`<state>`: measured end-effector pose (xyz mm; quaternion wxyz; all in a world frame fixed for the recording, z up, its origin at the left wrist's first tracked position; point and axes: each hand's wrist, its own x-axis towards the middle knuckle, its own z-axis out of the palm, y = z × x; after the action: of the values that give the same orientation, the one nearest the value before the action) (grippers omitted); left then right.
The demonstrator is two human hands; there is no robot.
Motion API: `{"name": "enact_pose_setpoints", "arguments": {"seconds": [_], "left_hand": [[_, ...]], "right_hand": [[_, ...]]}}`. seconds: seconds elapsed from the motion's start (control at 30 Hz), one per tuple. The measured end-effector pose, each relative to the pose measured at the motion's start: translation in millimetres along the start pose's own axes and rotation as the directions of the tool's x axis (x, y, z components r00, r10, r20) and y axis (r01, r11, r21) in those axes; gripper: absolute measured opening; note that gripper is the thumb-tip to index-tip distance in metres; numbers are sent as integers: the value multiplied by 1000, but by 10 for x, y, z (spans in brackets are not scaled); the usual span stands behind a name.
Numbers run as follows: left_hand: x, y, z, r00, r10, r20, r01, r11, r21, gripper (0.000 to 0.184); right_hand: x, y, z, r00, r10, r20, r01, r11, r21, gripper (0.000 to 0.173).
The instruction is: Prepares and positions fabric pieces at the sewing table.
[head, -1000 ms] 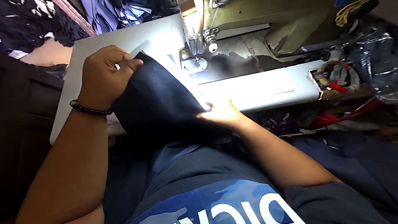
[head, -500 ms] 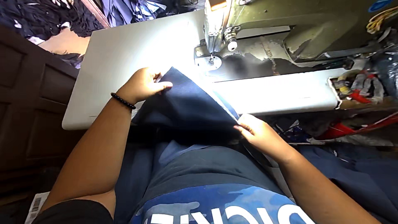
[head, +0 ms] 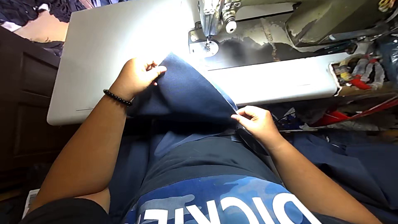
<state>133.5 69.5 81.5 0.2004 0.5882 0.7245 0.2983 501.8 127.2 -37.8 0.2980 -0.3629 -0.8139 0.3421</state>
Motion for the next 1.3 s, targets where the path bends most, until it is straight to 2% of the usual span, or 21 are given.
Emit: {"name": "enact_pose_setpoints", "arguments": {"seconds": [0.17,0.47,0.73,1.03,1.1,1.17,1.23,1.3], "left_hand": [[-18,-20,34,1000,8,-27,-10,998,-57,15],[-25,8,76,999,-9,-54,3,994,-112,20],[-60,60,165,993,-8,-119,0,998,-61,22],[-77,29,256,981,36,-190,-57,993,-103,20],[-98,35,203,969,78,-235,-96,993,-69,20],[-122,29,-42,941,181,-285,-185,983,13,26],[-143,-100,-449,905,245,-348,-241,969,56,31],[-144,-399,-917,861,216,-461,-246,969,-6,31]], "right_hand": [[-19,57,0,999,53,-11,-53,998,34,11],[-24,112,1,997,71,-28,-70,997,23,10],[-15,106,-18,998,63,-20,-62,998,10,8],[-8,104,-32,998,57,-19,-57,998,11,6],[58,46,-58,999,-5,-41,4,1000,-26,8],[243,-103,-94,981,-168,-93,156,981,-118,13],[528,-386,-110,910,-393,-131,358,905,-231,15],[857,-720,-21,801,-584,-130,545,802,-244,15]]}}
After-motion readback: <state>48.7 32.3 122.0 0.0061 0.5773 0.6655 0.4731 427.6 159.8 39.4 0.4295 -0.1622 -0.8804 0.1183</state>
